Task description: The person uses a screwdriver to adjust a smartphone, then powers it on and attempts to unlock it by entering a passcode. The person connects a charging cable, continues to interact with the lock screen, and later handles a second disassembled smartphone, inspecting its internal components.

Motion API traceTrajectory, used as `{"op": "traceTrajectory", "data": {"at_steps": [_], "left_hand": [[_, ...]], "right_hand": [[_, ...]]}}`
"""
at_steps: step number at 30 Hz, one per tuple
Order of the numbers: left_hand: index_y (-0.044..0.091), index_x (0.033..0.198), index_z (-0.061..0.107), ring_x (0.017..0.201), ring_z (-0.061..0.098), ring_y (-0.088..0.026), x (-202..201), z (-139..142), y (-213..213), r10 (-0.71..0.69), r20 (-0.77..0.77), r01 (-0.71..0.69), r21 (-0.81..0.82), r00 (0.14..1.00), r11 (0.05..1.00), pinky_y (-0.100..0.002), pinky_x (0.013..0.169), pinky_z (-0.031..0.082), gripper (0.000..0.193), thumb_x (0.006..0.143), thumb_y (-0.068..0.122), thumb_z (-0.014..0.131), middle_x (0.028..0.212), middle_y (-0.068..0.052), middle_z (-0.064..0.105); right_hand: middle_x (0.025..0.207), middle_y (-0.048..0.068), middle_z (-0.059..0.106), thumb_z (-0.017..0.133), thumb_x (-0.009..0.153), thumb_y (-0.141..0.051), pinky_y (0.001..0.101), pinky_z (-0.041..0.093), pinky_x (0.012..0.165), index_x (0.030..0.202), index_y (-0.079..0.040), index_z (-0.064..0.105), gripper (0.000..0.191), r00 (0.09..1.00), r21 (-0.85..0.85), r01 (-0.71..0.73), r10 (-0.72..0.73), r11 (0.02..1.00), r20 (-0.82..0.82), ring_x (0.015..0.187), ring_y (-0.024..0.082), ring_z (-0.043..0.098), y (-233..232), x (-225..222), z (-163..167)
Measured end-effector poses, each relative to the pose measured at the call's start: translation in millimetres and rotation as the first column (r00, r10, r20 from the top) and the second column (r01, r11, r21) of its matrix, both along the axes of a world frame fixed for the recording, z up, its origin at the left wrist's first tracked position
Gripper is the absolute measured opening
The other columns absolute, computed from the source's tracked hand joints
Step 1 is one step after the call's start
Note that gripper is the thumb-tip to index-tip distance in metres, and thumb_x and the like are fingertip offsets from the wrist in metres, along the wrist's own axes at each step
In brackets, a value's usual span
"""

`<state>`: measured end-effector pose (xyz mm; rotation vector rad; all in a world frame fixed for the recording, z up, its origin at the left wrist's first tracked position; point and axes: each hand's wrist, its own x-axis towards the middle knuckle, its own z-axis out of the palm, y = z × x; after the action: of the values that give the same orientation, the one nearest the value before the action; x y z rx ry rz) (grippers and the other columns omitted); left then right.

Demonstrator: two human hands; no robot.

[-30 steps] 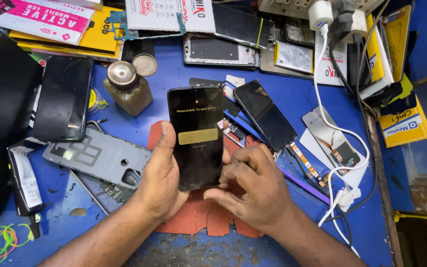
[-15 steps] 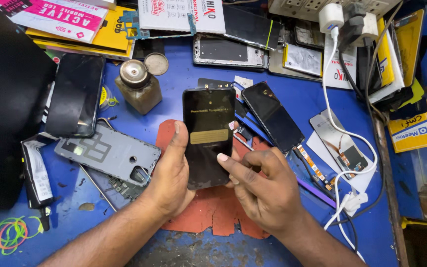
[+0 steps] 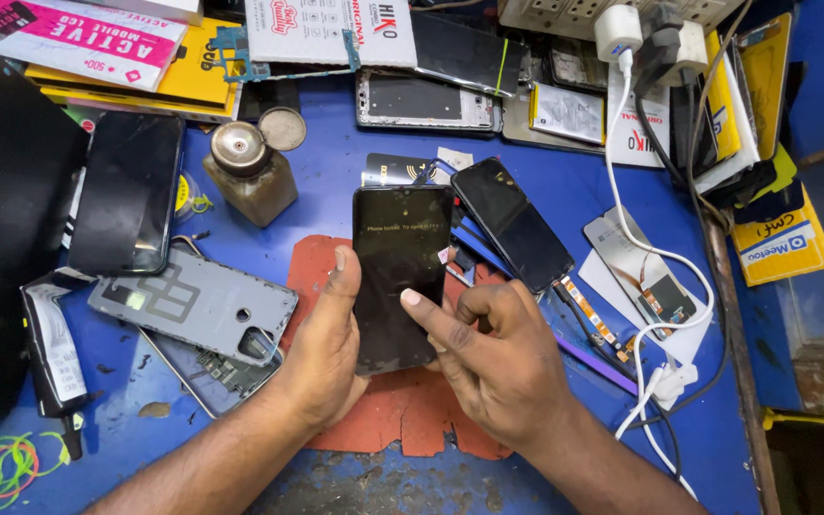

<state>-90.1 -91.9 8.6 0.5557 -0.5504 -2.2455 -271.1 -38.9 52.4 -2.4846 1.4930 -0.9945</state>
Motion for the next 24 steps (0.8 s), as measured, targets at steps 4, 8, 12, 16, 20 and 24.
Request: {"op": "traceTrajectory", "data": {"at_steps": [4,8,12,16,20,24], "left_hand": [[0.007,0.138,0.054,0.104,0.068,-0.023,-0.5,-0.3,0.1,0.003,-0.034,-0.005,-0.047,0.999,0.999,-0.043,0.095,0.057,0.069,0.103,0.062,0.032,0.117,-0.012,0.068],[0.007,0.139,0.055,0.102,0.07,-0.025,0.7,1.1,-1.8,0.016,-0.04,-0.019,-0.058,0.999,0.998,-0.043,0.091,0.059,0.071,0.102,0.063,0.031,0.117,-0.013,0.069],[0.007,0.138,0.055,0.101,0.072,-0.026,2.0,2.3,-5.0,0.031,-0.047,-0.031,-0.009,0.998,0.999,-0.044,0.086,0.06,0.071,0.101,0.062,0.031,0.118,-0.012,0.07],[0.005,0.138,0.055,0.098,0.073,-0.028,3.7,2.1,-4.9,0.027,-0.059,-0.03,-0.049,0.998,0.998,-0.046,0.083,0.062,0.071,0.103,0.062,0.031,0.116,-0.015,0.071],[0.005,0.138,0.055,0.098,0.072,-0.027,3.2,1.5,-4.6,0.032,-0.06,-0.034,-0.034,0.998,0.999,-0.046,0.084,0.062,0.071,0.103,0.062,0.031,0.116,-0.015,0.07],[0.006,0.139,0.054,0.106,0.07,-0.025,1.7,2.7,-4.5,0.039,-0.027,-0.039,-0.004,0.999,0.999,-0.043,0.095,0.058,0.07,0.102,0.062,0.031,0.121,-0.013,0.069]], "right_hand": [[0.088,0.001,0.05,0.08,0.083,-0.005,0.0325,0.042,0.071,0.131,-0.019,0.071,0.051,1.0,-0.012,-0.002,0.002,1.0,0.001,0.078,0.018,0.05,1.3,-0.8,1.8],[0.086,-0.001,0.052,0.078,0.083,-0.002,0.0302,0.042,0.069,0.128,-0.016,0.072,0.048,0.998,0.004,0.029,-0.029,1.0,0.047,0.077,0.016,0.049,3.3,-1.1,3.9],[0.086,-0.001,0.053,0.076,0.084,-0.001,0.0292,0.041,0.067,0.125,-0.014,0.073,0.044,0.997,-0.006,0.04,-0.04,0.999,0.062,0.076,0.016,0.048,2.6,-2.4,5.8],[0.088,0.001,0.053,0.074,0.082,0.001,0.0285,0.042,0.067,0.125,-0.014,0.074,0.046,0.996,-0.003,0.051,-0.051,0.999,0.067,0.075,0.017,0.049,2.9,-2.1,5.5],[0.089,0.0,0.055,0.075,0.084,0.001,0.0284,0.043,0.067,0.125,-0.014,0.073,0.044,0.996,-0.008,0.053,-0.052,0.999,0.066,0.076,0.016,0.05,2.8,-0.9,5.0],[0.09,0.0,0.056,0.075,0.083,0.001,0.0296,0.044,0.07,0.127,-0.014,0.072,0.047,0.999,0.006,0.028,-0.028,1.0,0.047,0.078,0.017,0.051,1.1,0.1,5.8]]}}
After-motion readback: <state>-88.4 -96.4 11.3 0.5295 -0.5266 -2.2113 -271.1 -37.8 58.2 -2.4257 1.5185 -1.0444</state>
